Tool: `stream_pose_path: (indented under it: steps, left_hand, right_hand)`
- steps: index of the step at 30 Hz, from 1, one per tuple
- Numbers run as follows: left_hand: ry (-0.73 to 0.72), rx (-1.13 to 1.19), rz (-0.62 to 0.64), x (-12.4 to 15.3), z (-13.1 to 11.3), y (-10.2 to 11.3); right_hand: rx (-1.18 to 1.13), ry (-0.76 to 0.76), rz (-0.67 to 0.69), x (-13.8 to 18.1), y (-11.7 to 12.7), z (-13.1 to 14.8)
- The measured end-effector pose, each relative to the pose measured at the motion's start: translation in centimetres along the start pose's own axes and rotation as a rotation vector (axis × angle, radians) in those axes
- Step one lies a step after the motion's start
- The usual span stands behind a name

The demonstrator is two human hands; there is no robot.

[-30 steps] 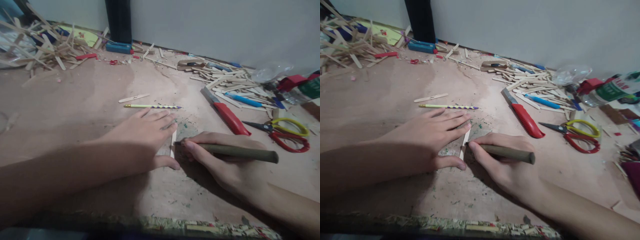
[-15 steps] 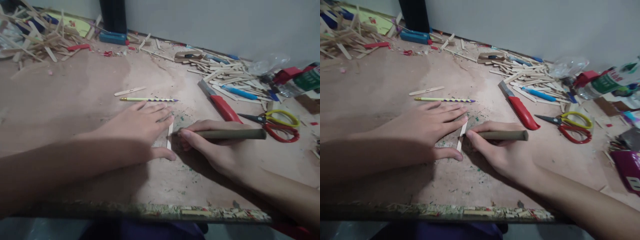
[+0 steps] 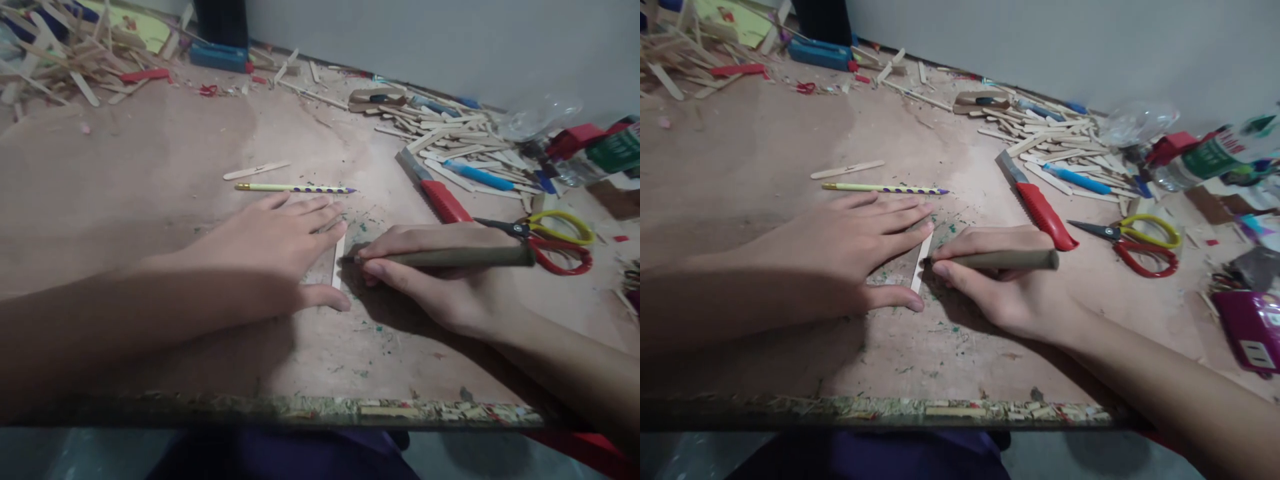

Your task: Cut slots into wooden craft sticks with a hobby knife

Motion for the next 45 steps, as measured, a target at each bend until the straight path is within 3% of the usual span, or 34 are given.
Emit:
stream_pose_path:
  steps: [4, 12, 19, 23, 30, 39, 45]
  left_hand:
    - [-0.023, -0.004, -0.02, 0.2, 0.0, 0.0]
    - [-0.002, 0.071, -0.022, 0.1, 0.4, -0.2]
    - [0.05, 0.06, 0.034, -0.1, 0.1, 0.0]
    - [0.062, 0.023, 0.065, -0.2, -0.1, 0.1]
    - [0.014, 0.082, 0.01, 0.0, 0.5, -0.1]
    - [-0.119, 0.145, -0.167, 0.9, 2.2, 0.2]
    - [-0.195, 0.188, -0.33, 1.4, 2.7, 1.1]
  right_hand:
    - [0.082, 0.05, -0.071, 0.6, -0.1, 0.9]
    - [-0.413, -0.334, 0.013, -0.4, -1.2, -2.6]
    - [-0.472, -0.351, 0.202, -1.4, -0.8, -3.1]
    - [-0.499, -0.324, 0.237, -1.6, -0.5, -3.2]
    - [-0.558, -0.386, 0.302, -1.7, -0.9, -3.5]
    - [-0.614, -0.416, 0.32, -1.9, -0.9, -4.1]
    - [-0.617, -0.41, 0.179, -2.9, 1.0, -4.8]
Point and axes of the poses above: each hand's wrist, its own x-axis away from the middle knuckle, its own y-axis out of the back of the hand, z = x × y, the point moved 6 cm from there along -x, towards the middle knuckle, and after that the axes turned 10 degrees about x, right-handed, at the moved point
